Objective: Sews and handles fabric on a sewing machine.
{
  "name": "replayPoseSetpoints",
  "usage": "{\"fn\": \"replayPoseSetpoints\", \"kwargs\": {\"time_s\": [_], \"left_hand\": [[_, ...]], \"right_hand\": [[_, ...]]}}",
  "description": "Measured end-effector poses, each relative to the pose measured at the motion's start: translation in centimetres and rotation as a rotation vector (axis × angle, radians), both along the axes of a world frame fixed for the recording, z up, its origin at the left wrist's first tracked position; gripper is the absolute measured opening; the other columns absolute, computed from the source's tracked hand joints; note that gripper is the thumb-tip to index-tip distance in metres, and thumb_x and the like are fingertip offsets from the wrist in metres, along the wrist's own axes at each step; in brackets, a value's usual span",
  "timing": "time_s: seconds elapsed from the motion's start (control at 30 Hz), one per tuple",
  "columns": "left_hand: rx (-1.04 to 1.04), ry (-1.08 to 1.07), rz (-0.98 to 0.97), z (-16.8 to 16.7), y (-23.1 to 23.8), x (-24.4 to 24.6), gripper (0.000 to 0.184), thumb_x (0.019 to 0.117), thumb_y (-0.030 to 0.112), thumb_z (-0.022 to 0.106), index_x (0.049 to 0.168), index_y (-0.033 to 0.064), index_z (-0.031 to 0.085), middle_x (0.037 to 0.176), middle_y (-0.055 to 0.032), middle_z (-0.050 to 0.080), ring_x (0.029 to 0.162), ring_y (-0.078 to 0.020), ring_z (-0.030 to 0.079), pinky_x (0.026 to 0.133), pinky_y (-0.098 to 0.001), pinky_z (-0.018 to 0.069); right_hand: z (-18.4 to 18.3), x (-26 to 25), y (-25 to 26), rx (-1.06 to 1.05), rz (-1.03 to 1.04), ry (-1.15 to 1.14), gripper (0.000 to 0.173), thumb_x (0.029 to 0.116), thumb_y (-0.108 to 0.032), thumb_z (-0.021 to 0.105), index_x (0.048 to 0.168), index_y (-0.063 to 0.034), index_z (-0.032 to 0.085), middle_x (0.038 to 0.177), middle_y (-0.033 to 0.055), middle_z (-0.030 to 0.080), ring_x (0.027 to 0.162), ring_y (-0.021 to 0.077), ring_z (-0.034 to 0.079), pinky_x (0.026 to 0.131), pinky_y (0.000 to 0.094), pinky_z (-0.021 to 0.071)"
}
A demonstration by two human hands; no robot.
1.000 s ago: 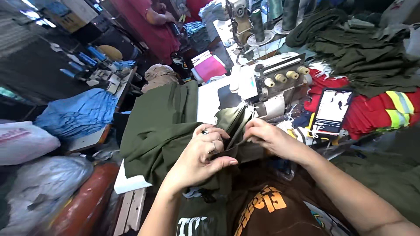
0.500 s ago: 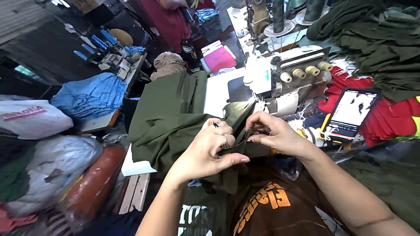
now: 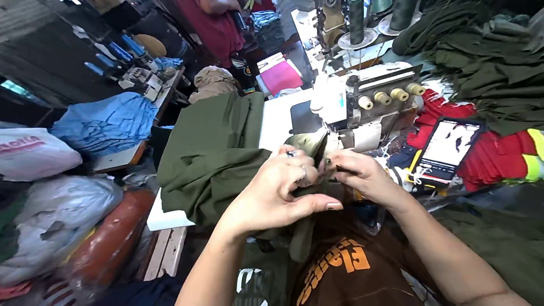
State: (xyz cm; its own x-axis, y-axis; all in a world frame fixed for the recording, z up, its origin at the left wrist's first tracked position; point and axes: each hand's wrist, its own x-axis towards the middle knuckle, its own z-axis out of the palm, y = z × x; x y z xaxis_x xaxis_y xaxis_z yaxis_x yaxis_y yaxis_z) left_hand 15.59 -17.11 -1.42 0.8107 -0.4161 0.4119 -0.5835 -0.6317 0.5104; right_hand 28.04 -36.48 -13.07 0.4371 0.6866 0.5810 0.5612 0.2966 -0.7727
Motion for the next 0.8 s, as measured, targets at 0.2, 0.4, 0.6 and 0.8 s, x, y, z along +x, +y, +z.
{"fn": "replayPoseSetpoints", "kwargs": {"time_s": [0.2,0.4,0.6,0.8], "left_hand": [[0.299,0.082,-0.162,0.3,-0.8,4.1,0.044,0.0972,0.047,0.064,0.068,0.0144,0.065,0.061,0.0058,0.054,0.065,-0.0064,0.052,0.086,-0.0372,0.0387],[0.337,0.181,-0.156,-1.9,1.8,6.6,0.038,0.0963,0.046,0.063,0.074,0.0164,0.07,0.068,0.0071,0.062,0.073,-0.0054,0.059,0.097,-0.0433,0.0392],[0.318,0.125,-0.055,-1.3,3.0,7.9,0.032,0.0942,0.044,0.066,0.077,0.0165,0.072,0.074,0.0077,0.065,0.084,-0.0063,0.062,0.101,-0.0471,0.037],[0.346,0.062,0.054,-2.3,1.6,8.4,0.028,0.0954,0.04,0.067,0.082,0.0162,0.074,0.077,0.0061,0.068,0.081,-0.0074,0.063,0.098,-0.0473,0.0389]], "right_hand": [[-4.2,-4.0,-5.1,0.06,-0.012,0.303,0.016,0.1031,-0.021,0.062,0.106,-0.0085,0.071,0.11,-0.0028,0.069,0.072,-0.0069,0.061,0.061,0.0106,0.0536],[-8.2,-4.7,-5.5,0.083,-0.072,0.408,0.015,0.1024,-0.021,0.063,0.104,-0.0103,0.072,0.118,-0.0007,0.069,0.096,0.0035,0.069,0.083,0.0213,0.0607],[-8.9,-0.3,-1.6,0.171,-0.094,0.312,0.017,0.1023,-0.015,0.061,0.108,-0.0028,0.071,0.116,0.0036,0.071,0.116,0.0064,0.063,0.102,0.0255,0.0524],[-9.8,2.4,0.4,0.205,-0.092,0.377,0.013,0.1008,-0.011,0.063,0.107,-0.0033,0.072,0.109,0.0012,0.071,0.106,0.0051,0.066,0.097,0.0254,0.0548]]}}
